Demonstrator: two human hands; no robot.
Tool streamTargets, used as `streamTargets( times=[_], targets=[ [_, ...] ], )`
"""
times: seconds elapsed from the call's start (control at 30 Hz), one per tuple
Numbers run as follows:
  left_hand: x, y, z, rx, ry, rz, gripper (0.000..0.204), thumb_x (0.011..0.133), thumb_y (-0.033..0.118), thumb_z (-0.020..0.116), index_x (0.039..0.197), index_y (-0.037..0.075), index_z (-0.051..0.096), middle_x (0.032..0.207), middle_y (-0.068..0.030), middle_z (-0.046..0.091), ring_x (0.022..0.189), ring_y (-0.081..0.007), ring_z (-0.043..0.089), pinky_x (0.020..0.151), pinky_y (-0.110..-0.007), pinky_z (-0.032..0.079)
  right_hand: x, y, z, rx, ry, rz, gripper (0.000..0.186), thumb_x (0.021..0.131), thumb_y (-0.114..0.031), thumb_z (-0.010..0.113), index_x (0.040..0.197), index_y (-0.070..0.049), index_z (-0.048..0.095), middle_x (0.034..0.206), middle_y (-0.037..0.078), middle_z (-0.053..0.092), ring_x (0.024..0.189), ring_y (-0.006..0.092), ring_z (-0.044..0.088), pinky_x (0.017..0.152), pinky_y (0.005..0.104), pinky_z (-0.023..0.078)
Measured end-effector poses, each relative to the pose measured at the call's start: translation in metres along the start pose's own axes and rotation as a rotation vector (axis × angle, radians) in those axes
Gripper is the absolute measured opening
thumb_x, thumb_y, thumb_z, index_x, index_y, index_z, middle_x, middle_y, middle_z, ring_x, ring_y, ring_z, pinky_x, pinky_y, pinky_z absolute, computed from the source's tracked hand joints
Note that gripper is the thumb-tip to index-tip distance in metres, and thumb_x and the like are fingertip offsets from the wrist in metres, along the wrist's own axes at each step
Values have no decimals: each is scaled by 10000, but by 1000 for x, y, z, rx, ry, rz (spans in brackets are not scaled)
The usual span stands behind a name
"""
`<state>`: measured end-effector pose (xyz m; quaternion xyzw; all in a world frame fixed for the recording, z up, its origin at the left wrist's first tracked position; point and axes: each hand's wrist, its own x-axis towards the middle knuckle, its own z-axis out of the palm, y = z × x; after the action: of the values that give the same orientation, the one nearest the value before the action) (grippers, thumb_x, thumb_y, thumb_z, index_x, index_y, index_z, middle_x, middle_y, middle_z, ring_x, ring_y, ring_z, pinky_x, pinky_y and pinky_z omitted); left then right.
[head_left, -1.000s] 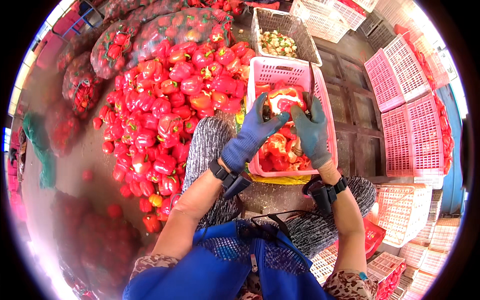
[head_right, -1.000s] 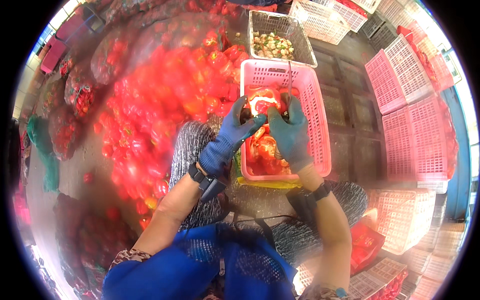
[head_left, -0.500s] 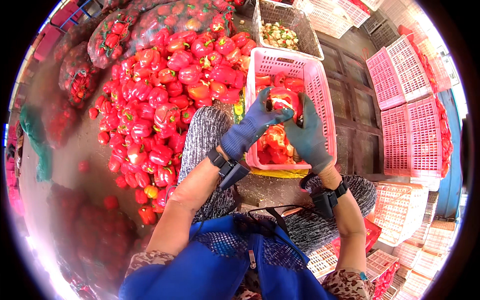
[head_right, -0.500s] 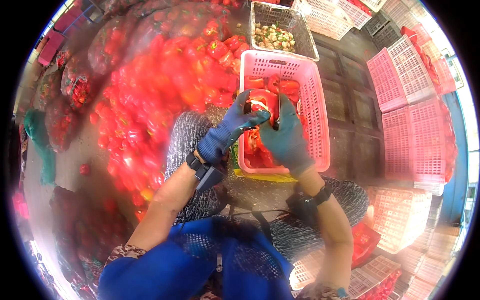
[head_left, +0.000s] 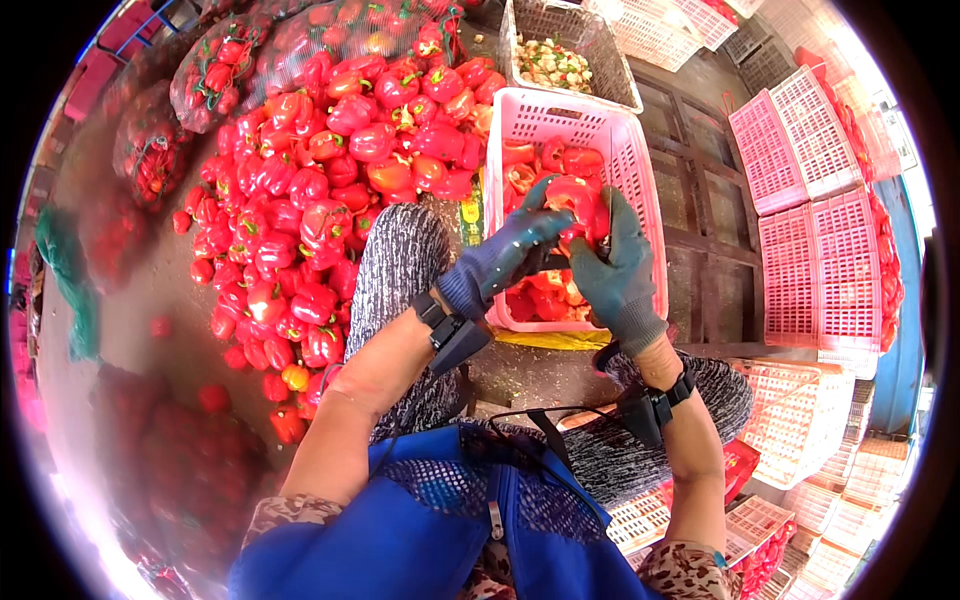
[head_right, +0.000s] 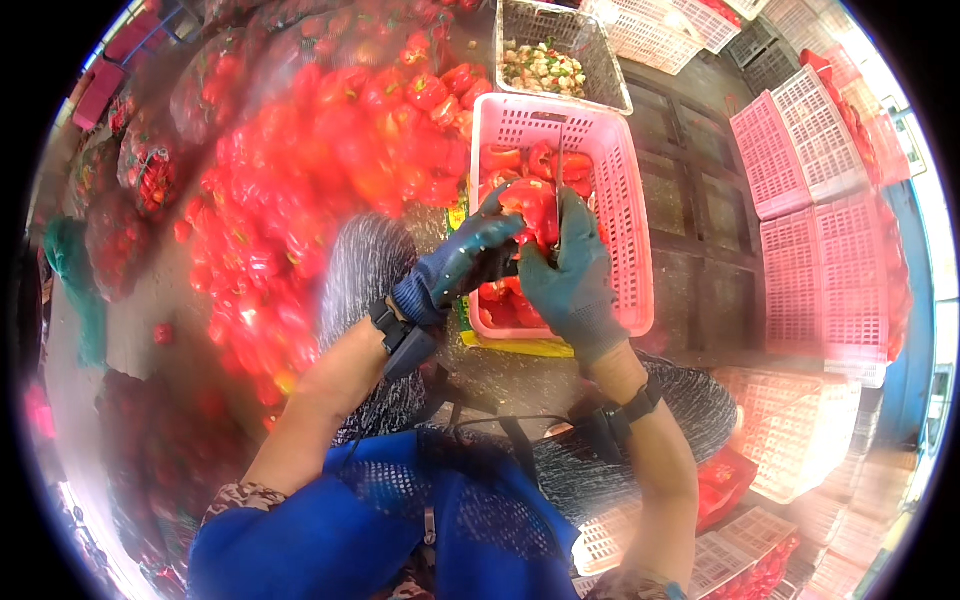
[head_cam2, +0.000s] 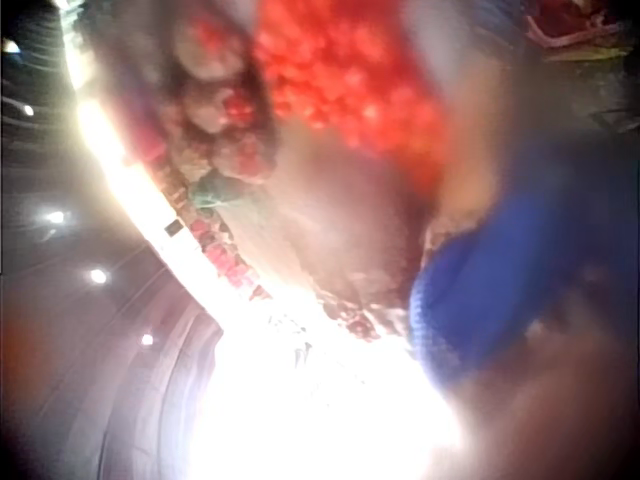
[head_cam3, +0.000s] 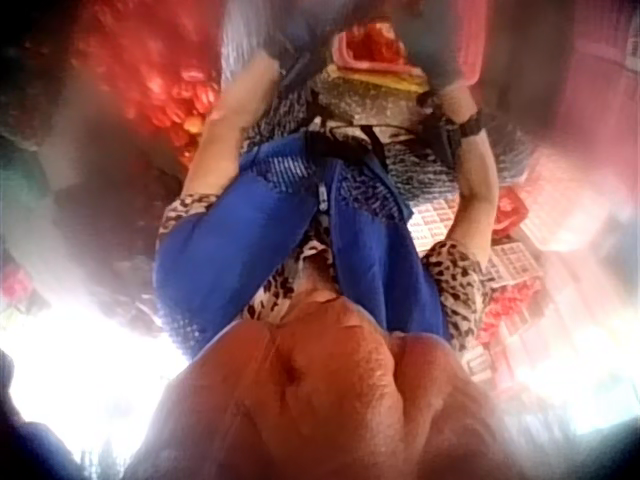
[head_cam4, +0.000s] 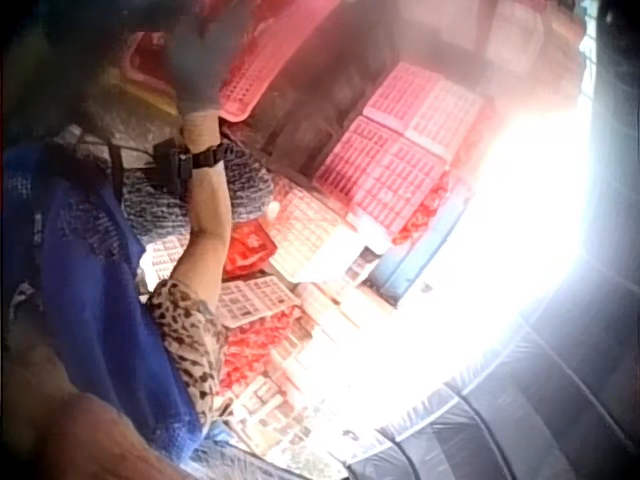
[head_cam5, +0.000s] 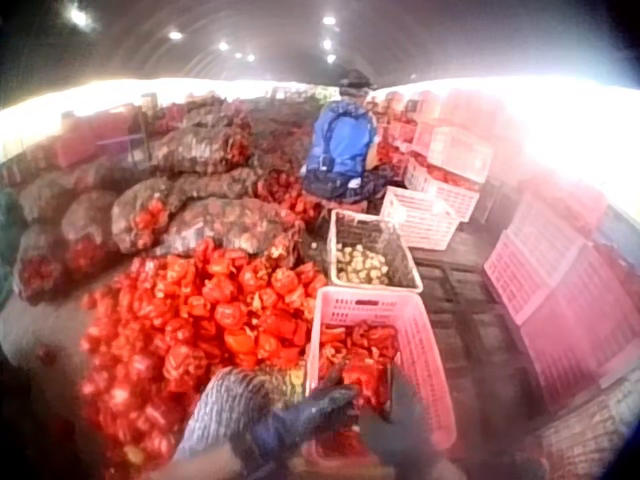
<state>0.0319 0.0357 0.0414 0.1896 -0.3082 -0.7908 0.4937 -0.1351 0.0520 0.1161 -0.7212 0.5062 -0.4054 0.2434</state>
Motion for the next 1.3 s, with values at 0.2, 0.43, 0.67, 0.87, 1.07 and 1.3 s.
streamTargets(
  times=[0.2,0.43,0.67,0.87,1.07,1.3],
  targets=[
    [-7,0,8,-92,123,-119,617,974,305,591,1506,257,282,1186,74,576,916,-41,578,810,-269,524,-2,-6,-2,-105,-44,-139,598,802,-70,634,1345,67,426,1170,280,586,987,384,646,793,396,531],
    [-20,-35,-49,-15,-38,-30,526,995,362,549,1469,241,354,1085,56,586,847,-45,556,699,-259,498,-12,13,31,-250,-71,-191,597,778,-69,616,1316,91,412,1134,330,559,925,492,606,724,504,519],
    [-17,-61,-67,449,32,107,497,1036,372,439,1478,169,337,891,73,499,704,-54,429,602,-227,395,-25,11,32,-341,-254,-33,667,785,-178,597,1351,92,368,1233,380,468,971,515,584,795,547,497],
    [-34,-33,-23,106,109,-82,510,1010,348,512,1456,127,399,1376,15,461,1219,-123,465,1031,-330,398,-13,7,21,-296,-255,-133,639,770,-205,636,1301,70,412,1138,332,514,882,496,592,699,546,505],
    [-1,-35,-32,405,-82,167,637,941,480,571,1380,40,436,841,41,525,683,-119,462,576,-329,408,-4,-8,7,-287,-232,64,499,758,-148,606,1209,19,470,1082,302,549,919,473,595,724,515,495],
    [3,-18,-2,184,44,-26,683,863,567,636,1294,58,487,1093,-56,594,936,-159,635,820,-344,567,14,8,-6,-119,-271,67,484,744,-136,625,1189,30,529,1015,248,629,953,391,633,810,421,500]
  ],
)
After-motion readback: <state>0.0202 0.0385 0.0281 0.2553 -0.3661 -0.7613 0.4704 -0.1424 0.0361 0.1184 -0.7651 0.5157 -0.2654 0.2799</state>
